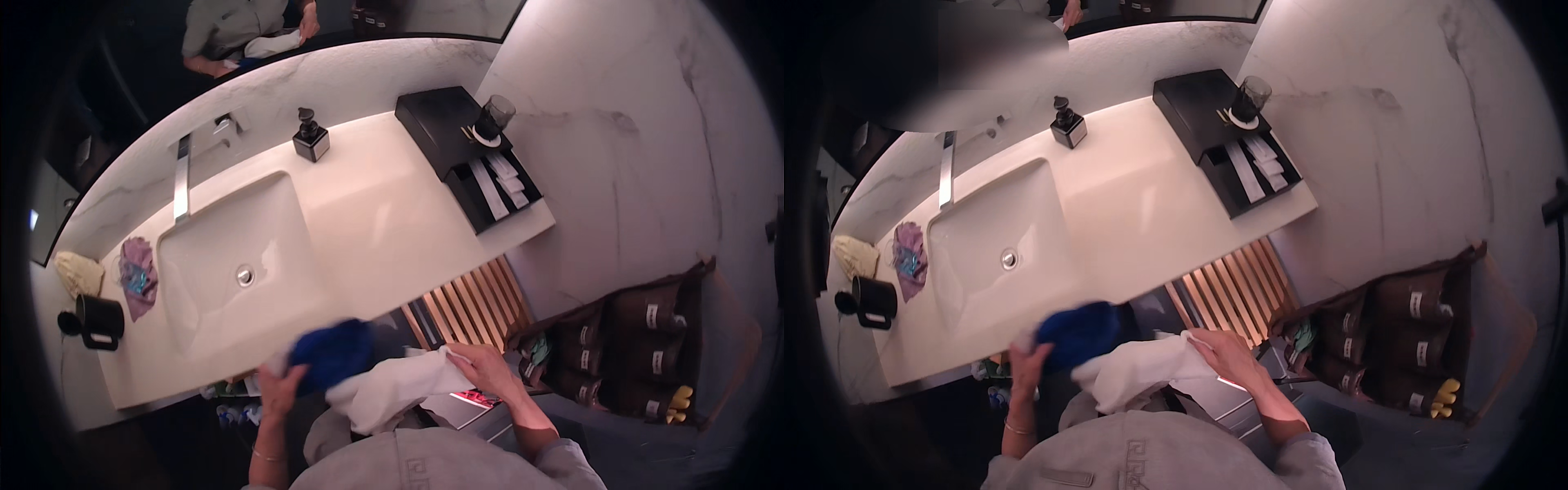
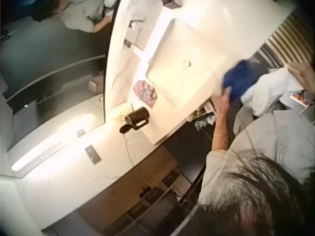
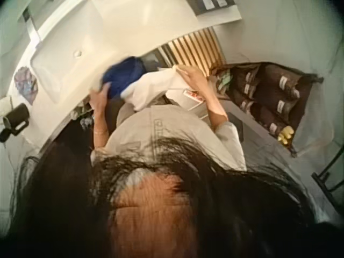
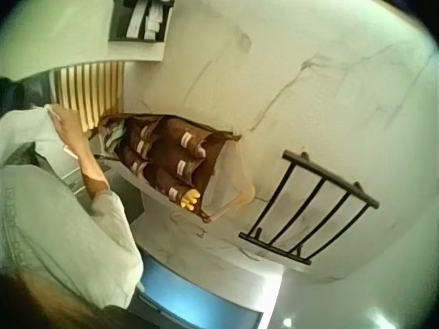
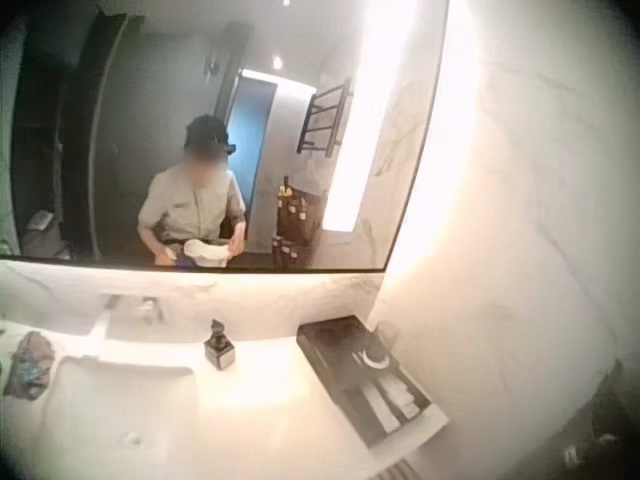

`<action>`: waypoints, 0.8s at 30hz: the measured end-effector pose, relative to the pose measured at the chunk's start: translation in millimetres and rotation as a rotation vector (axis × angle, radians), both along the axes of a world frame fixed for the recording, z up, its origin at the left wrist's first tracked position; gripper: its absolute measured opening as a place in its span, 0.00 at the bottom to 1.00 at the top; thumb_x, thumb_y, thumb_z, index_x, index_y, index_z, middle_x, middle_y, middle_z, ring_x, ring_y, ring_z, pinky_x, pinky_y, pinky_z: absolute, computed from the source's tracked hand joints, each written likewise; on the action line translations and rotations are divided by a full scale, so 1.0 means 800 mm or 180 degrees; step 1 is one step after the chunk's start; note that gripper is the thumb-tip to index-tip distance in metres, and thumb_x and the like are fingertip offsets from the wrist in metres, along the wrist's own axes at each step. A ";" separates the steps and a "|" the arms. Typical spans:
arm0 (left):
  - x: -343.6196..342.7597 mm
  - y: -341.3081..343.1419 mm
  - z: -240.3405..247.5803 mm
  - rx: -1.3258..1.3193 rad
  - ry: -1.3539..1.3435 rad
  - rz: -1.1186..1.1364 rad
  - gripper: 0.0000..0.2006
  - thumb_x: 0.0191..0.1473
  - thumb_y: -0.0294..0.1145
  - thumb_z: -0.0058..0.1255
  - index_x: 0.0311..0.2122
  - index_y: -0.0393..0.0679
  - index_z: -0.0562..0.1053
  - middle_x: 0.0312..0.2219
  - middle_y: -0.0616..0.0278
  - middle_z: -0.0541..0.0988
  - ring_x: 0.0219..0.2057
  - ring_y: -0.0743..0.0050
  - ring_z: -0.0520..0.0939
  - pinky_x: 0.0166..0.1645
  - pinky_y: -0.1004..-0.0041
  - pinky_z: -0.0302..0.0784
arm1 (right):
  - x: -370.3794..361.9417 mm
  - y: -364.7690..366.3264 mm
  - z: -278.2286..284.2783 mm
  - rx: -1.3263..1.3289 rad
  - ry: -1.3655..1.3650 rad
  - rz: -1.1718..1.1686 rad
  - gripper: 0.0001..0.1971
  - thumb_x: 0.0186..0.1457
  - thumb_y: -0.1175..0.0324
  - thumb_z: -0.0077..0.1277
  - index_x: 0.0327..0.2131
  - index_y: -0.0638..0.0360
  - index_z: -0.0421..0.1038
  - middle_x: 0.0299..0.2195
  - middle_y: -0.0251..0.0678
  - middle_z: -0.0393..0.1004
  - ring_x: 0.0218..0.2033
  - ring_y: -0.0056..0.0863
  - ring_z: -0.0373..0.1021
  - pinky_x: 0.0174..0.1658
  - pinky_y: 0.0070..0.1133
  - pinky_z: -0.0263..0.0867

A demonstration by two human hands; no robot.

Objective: The person wipes the bathroom countertop and sink area using a blue cloth, then dries a glass and a soap dispenser with a white towel. They repeatedly wipe the same surfaces and handle a black tray and a metal pitcher, placing items back on the counter.

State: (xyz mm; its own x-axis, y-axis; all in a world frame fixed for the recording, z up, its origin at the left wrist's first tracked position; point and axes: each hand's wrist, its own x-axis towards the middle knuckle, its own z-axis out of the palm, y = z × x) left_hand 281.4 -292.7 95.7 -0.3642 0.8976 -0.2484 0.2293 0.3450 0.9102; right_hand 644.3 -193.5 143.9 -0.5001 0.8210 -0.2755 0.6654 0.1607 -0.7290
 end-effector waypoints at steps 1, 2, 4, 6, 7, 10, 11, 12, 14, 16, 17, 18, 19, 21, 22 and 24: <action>-0.006 -0.030 0.000 0.0341 0.0072 0.0540 0.22 0.41 0.26 0.61 0.45 0.33 0.74 0.39 0.55 0.79 0.41 0.66 0.77 0.52 0.68 0.70 | 0.015 -0.022 -0.013 0.0108 -0.0072 0.0116 0.14 0.58 0.66 0.50 0.47 0.57 0.72 0.36 0.45 0.77 0.39 0.44 0.73 0.42 0.28 0.69; -0.013 -0.051 0.000 0.0722 -0.0148 0.0863 0.22 0.42 0.27 0.62 0.45 0.31 0.73 0.41 0.55 0.77 0.42 0.64 0.77 0.53 0.66 0.69 | 0.028 -0.042 -0.019 0.0305 0.0271 0.0055 0.12 0.58 0.67 0.50 0.44 0.58 0.74 0.38 0.45 0.77 0.41 0.40 0.74 0.41 0.28 0.69; -0.056 -0.110 0.025 -0.0145 0.1433 0.0936 0.24 0.43 0.30 0.63 0.47 0.34 0.72 0.42 0.52 0.75 0.44 0.60 0.74 0.51 0.65 0.69 | 0.048 -0.040 0.016 0.0108 0.0724 0.0106 0.10 0.55 0.69 0.52 0.40 0.61 0.74 0.40 0.40 0.74 0.37 0.36 0.71 0.38 0.28 0.68; -0.103 -0.183 0.073 0.0256 0.3870 0.1302 0.18 0.46 0.30 0.61 0.42 0.33 0.75 0.33 0.50 0.77 0.36 0.61 0.76 0.45 0.67 0.72 | 0.049 -0.046 0.118 0.1743 0.0506 0.0147 0.08 0.52 0.72 0.53 0.36 0.63 0.75 0.38 0.38 0.74 0.41 0.33 0.70 0.42 0.24 0.66; -0.094 -0.207 0.126 0.0598 0.3172 0.1528 0.15 0.49 0.30 0.58 0.41 0.32 0.75 0.30 0.51 0.77 0.33 0.62 0.77 0.43 0.67 0.73 | 0.035 -0.071 0.168 0.1982 0.0992 -0.0650 0.08 0.53 0.71 0.53 0.36 0.64 0.75 0.38 0.38 0.74 0.42 0.33 0.70 0.46 0.26 0.64; -0.101 -0.256 0.088 0.0904 0.1898 0.3399 0.14 0.52 0.32 0.54 0.39 0.31 0.74 0.31 0.50 0.79 0.33 0.58 0.79 0.42 0.64 0.75 | 0.028 -0.149 0.164 0.3374 0.1604 -0.1383 0.09 0.55 0.71 0.52 0.37 0.65 0.74 0.39 0.39 0.74 0.43 0.32 0.69 0.47 0.26 0.63; -0.092 -0.275 0.017 -0.0325 0.2194 0.2508 0.14 0.50 0.35 0.54 0.36 0.34 0.75 0.30 0.49 0.79 0.34 0.54 0.79 0.41 0.61 0.75 | 0.010 -0.159 0.104 0.2624 0.1229 -0.0725 0.09 0.55 0.71 0.51 0.38 0.65 0.74 0.39 0.39 0.74 0.44 0.32 0.69 0.48 0.25 0.63; -0.070 -0.286 -0.055 -0.1560 0.2517 0.1103 0.14 0.48 0.38 0.55 0.34 0.37 0.76 0.28 0.49 0.79 0.34 0.50 0.80 0.40 0.59 0.75 | -0.004 -0.177 0.033 0.1490 0.0789 -0.0029 0.09 0.56 0.70 0.51 0.38 0.65 0.74 0.39 0.39 0.73 0.44 0.32 0.68 0.48 0.25 0.63; -0.021 -0.324 -0.141 -0.0722 0.2072 -0.0045 0.11 0.43 0.39 0.58 0.29 0.42 0.78 0.24 0.48 0.78 0.32 0.45 0.80 0.36 0.57 0.74 | 0.001 -0.213 -0.084 0.0077 0.0365 0.0467 0.10 0.57 0.70 0.50 0.39 0.66 0.73 0.40 0.39 0.73 0.45 0.31 0.68 0.49 0.25 0.62; 0.031 -0.285 -0.109 -0.0609 0.1226 -0.0222 0.13 0.39 0.36 0.64 0.28 0.41 0.76 0.23 0.49 0.77 0.28 0.48 0.80 0.35 0.59 0.74 | 0.017 -0.216 -0.096 -0.0090 0.0399 0.0491 0.10 0.58 0.69 0.50 0.39 0.67 0.72 0.40 0.39 0.73 0.46 0.31 0.67 0.50 0.24 0.61; 0.034 -0.283 -0.096 -0.0807 0.1158 -0.0389 0.13 0.38 0.39 0.65 0.28 0.44 0.76 0.24 0.51 0.78 0.29 0.49 0.81 0.36 0.59 0.75 | 0.008 -0.193 -0.087 -0.0215 0.0553 0.0528 0.10 0.58 0.69 0.49 0.40 0.67 0.72 0.40 0.39 0.73 0.46 0.30 0.67 0.50 0.24 0.61; 0.037 -0.271 -0.084 -0.0563 0.1337 -0.0523 0.20 0.38 0.40 0.66 0.38 0.46 0.74 0.24 0.52 0.78 0.29 0.49 0.81 0.35 0.60 0.76 | -0.004 -0.174 -0.053 -0.0299 0.0781 0.0669 0.11 0.59 0.69 0.49 0.40 0.67 0.72 0.41 0.39 0.72 0.47 0.30 0.66 0.50 0.24 0.61; 0.036 -0.247 -0.061 -0.0805 0.1388 -0.0817 0.32 0.37 0.43 0.68 0.49 0.51 0.67 0.26 0.53 0.79 0.29 0.49 0.81 0.35 0.60 0.76 | -0.032 -0.161 0.005 -0.0681 0.1134 0.0714 0.11 0.60 0.68 0.48 0.39 0.68 0.71 0.41 0.39 0.72 0.47 0.29 0.66 0.51 0.22 0.59; 0.048 -0.191 0.001 -0.0569 0.1115 -0.1681 0.49 0.33 0.51 0.70 0.61 0.56 0.56 0.29 0.52 0.80 0.33 0.46 0.81 0.37 0.58 0.76 | -0.061 -0.152 0.051 -0.1020 0.1938 0.1199 0.10 0.61 0.71 0.44 0.37 0.69 0.72 0.42 0.40 0.72 0.46 0.30 0.67 0.51 0.23 0.59; 0.055 -0.175 -0.005 -0.0105 0.0844 -0.2273 0.48 0.34 0.52 0.69 0.61 0.57 0.58 0.30 0.50 0.80 0.35 0.43 0.81 0.39 0.60 0.76 | -0.079 -0.152 0.068 -0.0908 0.2346 0.1093 0.10 0.61 0.71 0.44 0.40 0.66 0.72 0.42 0.37 0.72 0.45 0.27 0.66 0.50 0.21 0.59; 0.081 -0.153 -0.036 0.1047 0.0024 -0.3075 0.38 0.41 0.45 0.67 0.58 0.49 0.65 0.43 0.52 0.77 0.46 0.53 0.78 0.51 0.64 0.72 | -0.110 -0.157 0.069 -0.0766 0.3063 0.0445 0.11 0.57 0.75 0.43 0.42 0.64 0.73 0.45 0.34 0.71 0.45 0.23 0.66 0.50 0.20 0.59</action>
